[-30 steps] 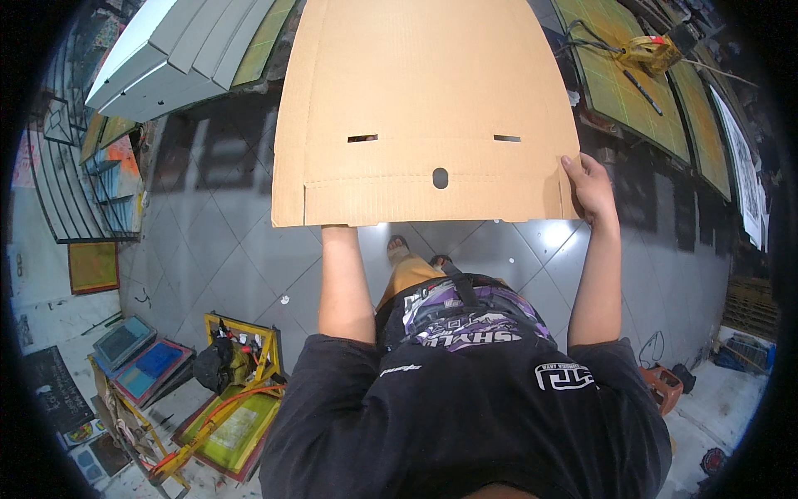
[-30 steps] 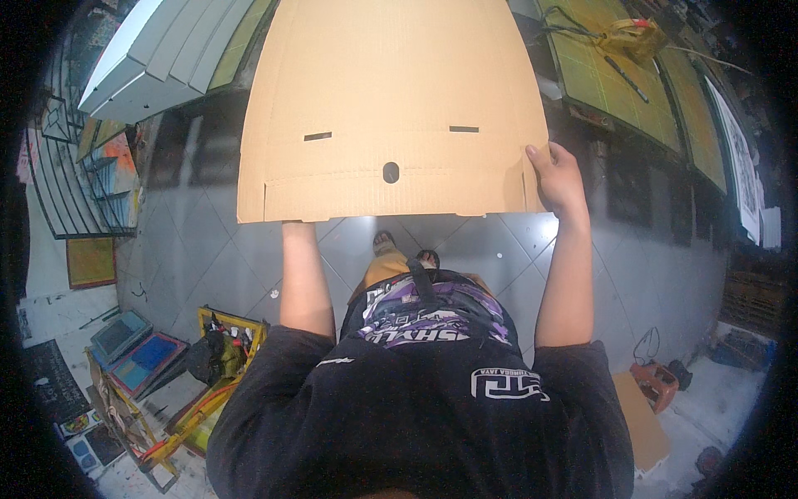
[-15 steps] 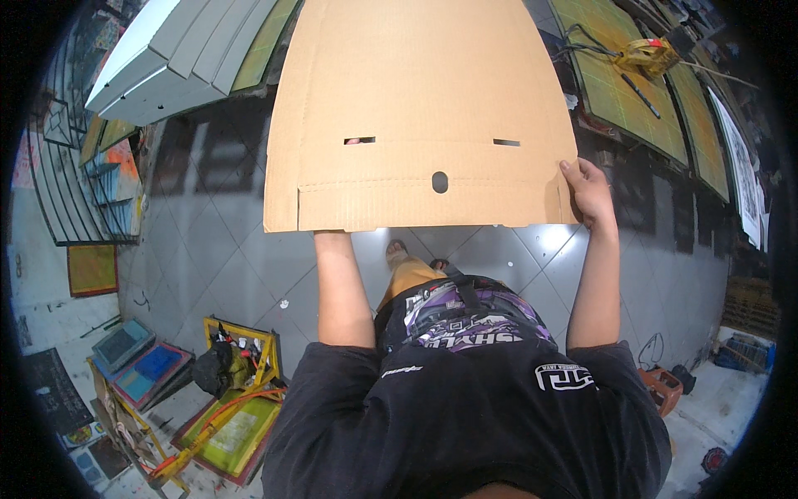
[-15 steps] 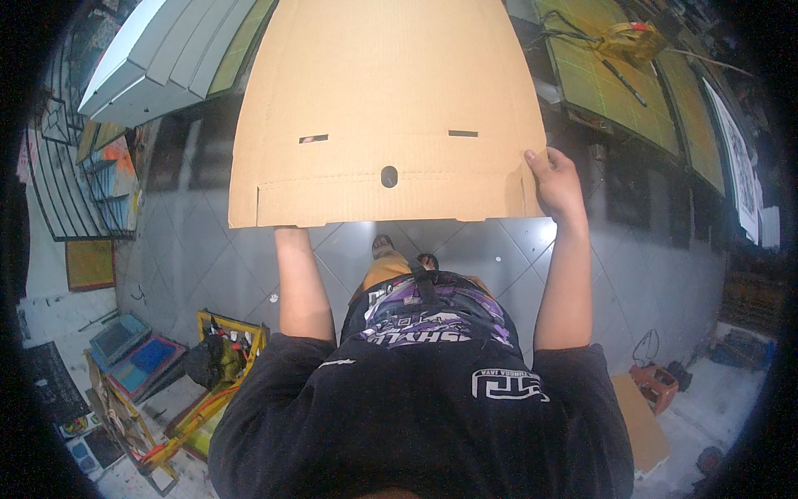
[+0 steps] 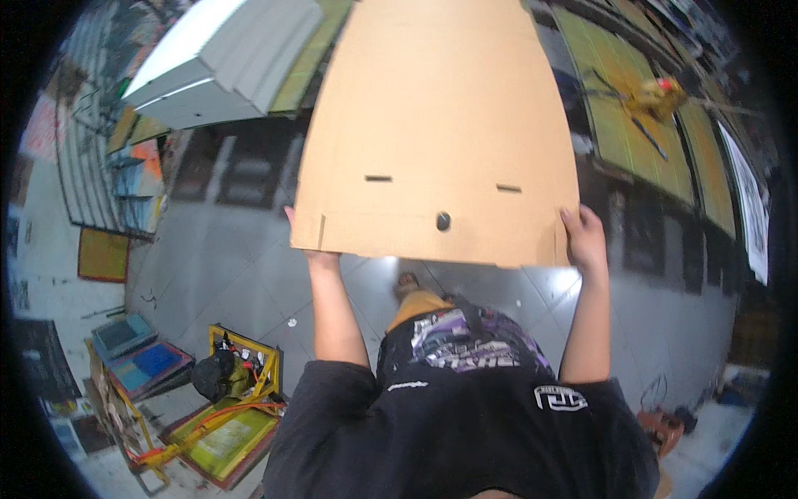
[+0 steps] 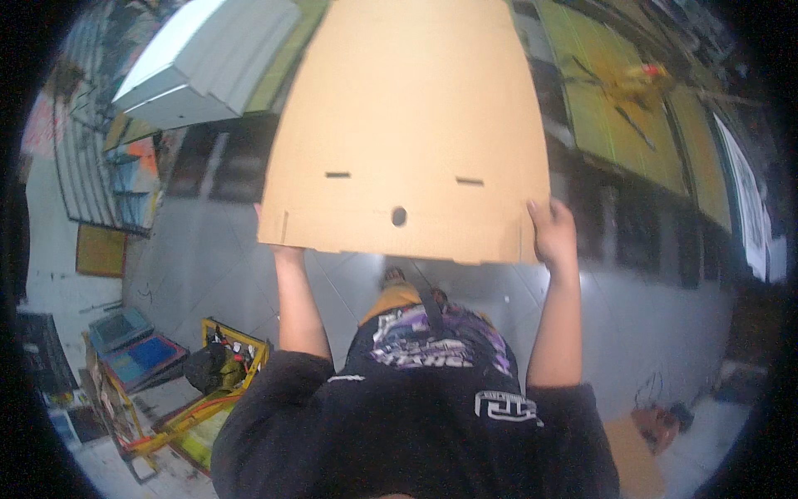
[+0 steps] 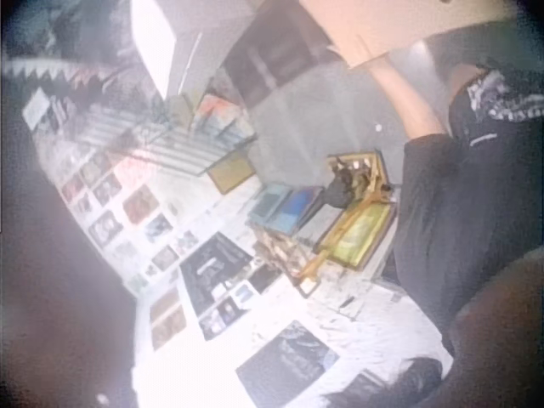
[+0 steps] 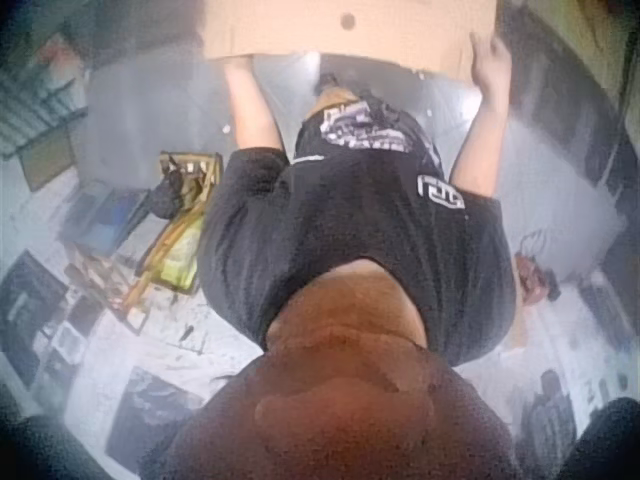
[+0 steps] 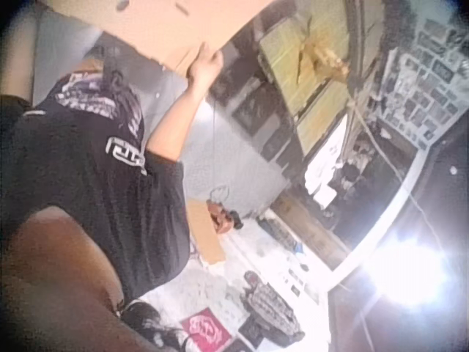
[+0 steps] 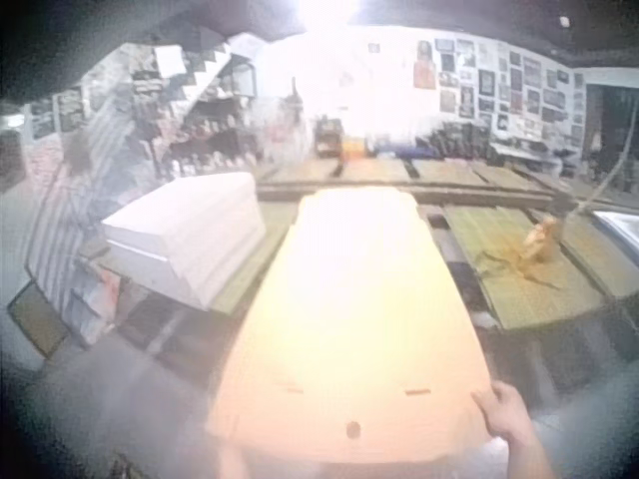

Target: The person assembles flat cardboard boxes by folding along pre-scored lines and inserting tabs into slots. They repeatedly pick up flat pieces, fold them into box shapes, and place the assembled boxes on a stack.

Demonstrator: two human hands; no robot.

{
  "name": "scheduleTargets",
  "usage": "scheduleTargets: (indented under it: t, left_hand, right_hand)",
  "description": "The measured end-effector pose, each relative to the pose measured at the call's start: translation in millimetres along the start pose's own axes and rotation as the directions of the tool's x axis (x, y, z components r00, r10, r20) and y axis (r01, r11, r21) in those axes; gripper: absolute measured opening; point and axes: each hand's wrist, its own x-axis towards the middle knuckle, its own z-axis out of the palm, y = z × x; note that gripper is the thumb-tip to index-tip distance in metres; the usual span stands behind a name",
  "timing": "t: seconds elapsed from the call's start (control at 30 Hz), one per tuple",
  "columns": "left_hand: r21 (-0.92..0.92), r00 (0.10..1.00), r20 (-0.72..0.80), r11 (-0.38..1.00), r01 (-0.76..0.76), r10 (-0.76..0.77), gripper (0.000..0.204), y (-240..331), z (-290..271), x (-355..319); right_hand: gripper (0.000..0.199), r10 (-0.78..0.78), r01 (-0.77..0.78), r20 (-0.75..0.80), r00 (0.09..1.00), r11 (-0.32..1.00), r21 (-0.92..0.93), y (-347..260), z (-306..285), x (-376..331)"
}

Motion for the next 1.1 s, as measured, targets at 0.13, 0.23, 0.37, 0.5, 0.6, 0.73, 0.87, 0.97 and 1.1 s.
scheduleTargets:
  t: [0.13,0.23,0.37,0.5,0.6,0.73,0.87,0.97,1.1]
  left_hand:
    - [-0.151,0.866,0.473,0.953,0.263,-0.164,0.073,55,-21,-7]
    - [0.199,0.914,0.368,0.975,0.1,-0.169,0.064,72,0,-12]
    - [0.587,0.981,0.096,0.806,0.081,-0.169,0.06,71,3,-6]
    - [0.961,0.973,0.168,0.193,-0.197,0.156,0.06,71,-4,-6]
    - [0.665,0.735,0.675,-0.386,-0.64,-0.055,0.066,84,14,-42]
    - [0.357,0.593,0.675,-0.509,-0.783,-0.439,0.065,68,25,-31]
    - [0.283,0.545,0.685,-0.513,-0.81,-0.483,0.062,62,23,-12]
    - [0.273,0.525,0.683,-0.49,-0.828,-0.508,0.059,68,29,-12]
    - [0.294,0.511,0.693,-0.447,-0.845,-0.509,0.056,75,38,-9]
  right_hand:
    - [0.03,0.0,0.017,-0.096,0.995,0.983,0.181,24,4,-5]
    - [0.029,0.048,-0.027,-0.091,0.995,0.974,0.227,21,6,-17]
    - [0.04,0.061,-0.065,0.025,0.998,0.964,0.256,24,1,-16]
    - [0.07,-0.266,0.25,-0.08,0.961,0.954,-0.163,19,2,-21]
    - [0.09,-0.57,0.532,0.145,0.809,0.603,-0.594,-14,11,-47]
    - [0.084,-0.506,0.666,0.466,0.726,0.348,-0.66,-37,57,-66]
    - [0.074,-0.489,0.692,0.55,0.677,0.17,-0.702,-20,76,-47]
    - [0.072,-0.473,0.714,0.572,0.67,0.203,-0.67,-24,69,-48]
    - [0.069,-0.493,0.715,0.556,0.669,0.222,-0.663,-31,65,-49]
